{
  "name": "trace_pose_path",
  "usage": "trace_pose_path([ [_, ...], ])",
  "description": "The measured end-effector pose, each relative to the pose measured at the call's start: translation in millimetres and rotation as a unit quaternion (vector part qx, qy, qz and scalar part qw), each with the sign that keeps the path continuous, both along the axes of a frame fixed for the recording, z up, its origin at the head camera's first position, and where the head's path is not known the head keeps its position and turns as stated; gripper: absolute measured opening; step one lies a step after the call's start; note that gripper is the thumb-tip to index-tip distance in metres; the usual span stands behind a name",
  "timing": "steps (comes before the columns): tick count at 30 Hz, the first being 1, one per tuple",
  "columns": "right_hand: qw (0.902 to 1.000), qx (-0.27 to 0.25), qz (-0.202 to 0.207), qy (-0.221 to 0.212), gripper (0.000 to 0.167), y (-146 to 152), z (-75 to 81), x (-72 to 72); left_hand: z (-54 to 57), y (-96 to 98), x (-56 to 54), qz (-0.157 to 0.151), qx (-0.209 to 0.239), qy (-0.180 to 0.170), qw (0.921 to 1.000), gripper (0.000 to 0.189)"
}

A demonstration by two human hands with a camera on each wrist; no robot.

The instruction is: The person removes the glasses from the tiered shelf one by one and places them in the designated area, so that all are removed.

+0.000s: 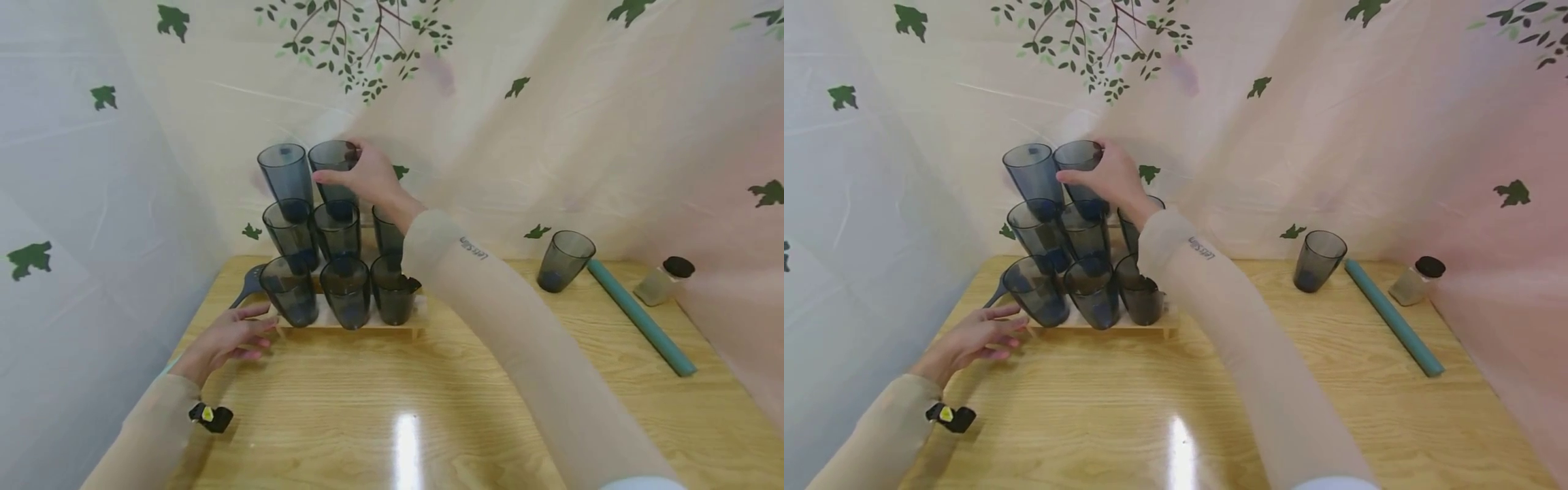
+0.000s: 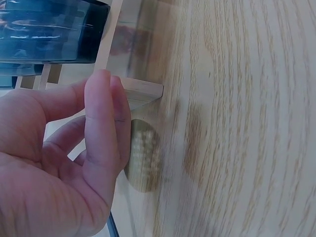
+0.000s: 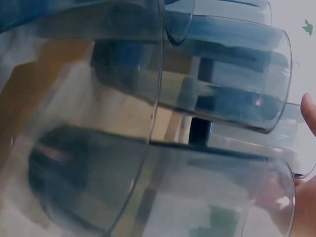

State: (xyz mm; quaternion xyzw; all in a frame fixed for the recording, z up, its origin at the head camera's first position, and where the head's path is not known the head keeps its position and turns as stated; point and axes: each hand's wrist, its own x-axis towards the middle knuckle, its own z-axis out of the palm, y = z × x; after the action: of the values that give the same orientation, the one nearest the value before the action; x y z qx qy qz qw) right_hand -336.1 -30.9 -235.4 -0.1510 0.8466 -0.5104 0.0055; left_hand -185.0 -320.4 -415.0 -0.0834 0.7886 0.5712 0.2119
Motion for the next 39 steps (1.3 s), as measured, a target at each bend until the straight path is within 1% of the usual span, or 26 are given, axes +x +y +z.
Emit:
trace_pose_path([
  [2,1.0000,0.000,0.001,-0.006,0.096,5.8,2.4,-0.5,-1.2,1.6,-1.1,-0.005,0.001,0.000,1.0000,0.081],
  [6,0.9997,-0.022,0.010,0.002,0.095,20.8,10.8,-1.9,-1.0,1.8,-1.7,-0.003,-0.003,-0.003,1.0000,0.082],
  [10,0.9992,-0.040,0.003,0.007,0.096,44.7,23.3,-2.9,-0.4,1.5,-1.9,-0.008,-0.003,-0.004,1.0000,0.084],
  [13,0.9986,-0.053,-0.008,0.004,0.097,65.4,32.0,-0.8,-0.5,0.4,0.3,-0.005,-0.002,-0.005,1.0000,0.083],
  [18,0.9970,-0.071,-0.026,0.017,0.095,105.4,37.4,9.2,-0.9,0.4,4.7,-0.009,-0.008,-0.011,0.9999,0.083],
  [24,0.9940,-0.087,-0.053,0.040,0.088,156.0,41.0,24.7,0.1,3.6,1.7,-0.013,-0.004,-0.002,0.9999,0.085],
  [28,0.9935,-0.085,-0.066,0.038,0.085,182.4,37.2,33.1,1.3,1.9,2.0,-0.012,-0.005,-0.004,0.9999,0.084],
  [32,0.9936,-0.063,-0.085,0.039,0.085,205.1,28.6,39.4,1.8,1.0,1.9,-0.010,-0.008,-0.007,0.9999,0.085],
  [35,0.9935,-0.047,-0.100,0.029,0.088,220.9,17.6,44.1,1.9,1.9,1.6,-0.008,-0.008,-0.008,0.9999,0.085],
  [39,0.9929,-0.027,-0.116,0.010,0.093,240.3,-2.0,49.0,1.5,4.3,1.2,-0.006,-0.007,-0.008,0.9999,0.085],
])
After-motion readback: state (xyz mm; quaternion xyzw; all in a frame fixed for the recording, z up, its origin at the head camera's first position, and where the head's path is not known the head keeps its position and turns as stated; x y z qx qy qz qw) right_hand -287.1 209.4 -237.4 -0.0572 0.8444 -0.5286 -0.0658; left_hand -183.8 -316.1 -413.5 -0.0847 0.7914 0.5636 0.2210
